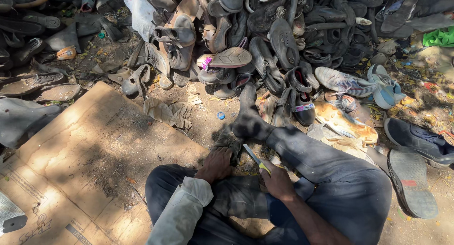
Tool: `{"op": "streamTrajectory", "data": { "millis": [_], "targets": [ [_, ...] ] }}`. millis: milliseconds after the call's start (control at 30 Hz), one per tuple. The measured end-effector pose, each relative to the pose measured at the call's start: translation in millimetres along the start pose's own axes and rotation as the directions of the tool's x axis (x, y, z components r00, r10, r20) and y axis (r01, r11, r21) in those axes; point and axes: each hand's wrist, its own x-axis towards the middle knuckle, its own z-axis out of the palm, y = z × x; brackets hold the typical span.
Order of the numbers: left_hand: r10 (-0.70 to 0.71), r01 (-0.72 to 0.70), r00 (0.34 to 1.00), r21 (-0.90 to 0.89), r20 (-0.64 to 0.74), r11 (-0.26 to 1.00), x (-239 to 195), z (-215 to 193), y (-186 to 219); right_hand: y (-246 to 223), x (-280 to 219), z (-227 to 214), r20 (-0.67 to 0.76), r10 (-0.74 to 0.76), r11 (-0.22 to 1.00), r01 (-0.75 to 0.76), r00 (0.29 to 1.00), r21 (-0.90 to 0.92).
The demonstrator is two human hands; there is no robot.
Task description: The person sits on a cardboard sheet surrounded by a large pile of discarded footwear. They hold a single black shoe and use a yellow-handled knife to scrape and cut the sole and heel area, working to remove old material or debris.
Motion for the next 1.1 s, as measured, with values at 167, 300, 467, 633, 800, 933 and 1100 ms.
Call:
{"op": "streamTrajectory", "data": {
  "millis": [167, 300, 467, 633, 800, 933, 1100],
  "targets": [
    [-0.105, 0.101, 0.993, 0.071, 0.062, 0.992, 4, 3, 2, -13, 3, -4, 0.036, 0.065, 0.997, -0.064, 0.997, -0.042],
    [-0.168, 0.175, 0.985, 0.242, -0.049, 0.954, -3, 18, -2, -5, 6, 6, 0.037, -0.008, 0.999, 0.009, 0.999, -0.052],
    [-0.045, 0.087, 0.975, 0.186, -0.218, 0.979, -15, 10, -14, -7, 11, 16, 0.161, 0.031, 0.976, 0.005, 0.986, -0.216],
    [-0.062, 0.097, 0.957, 0.111, -0.282, 0.989, -20, 5, 6, -36, 11, 22, 0.081, -0.141, 0.977, 0.152, 0.987, -0.152],
    [-0.129, 0.133, 0.939, -0.01, -0.318, 0.991, -21, 14, 5, -44, 46, 40, 0.236, -0.171, 0.931, 0.235, 0.957, -0.28],
    [-0.098, 0.115, 0.928, 0.026, -0.36, 0.993, -19, 10, -7, -50, 61, 59, 0.267, -0.276, 0.895, 0.348, 0.923, -0.278],
    [-0.047, 0.052, 0.91, 0.0, -0.412, 0.999, -16, 4, -12, -55, 26, 52, 0.227, -0.181, 0.891, 0.257, 0.957, -0.374]
  ]
}}
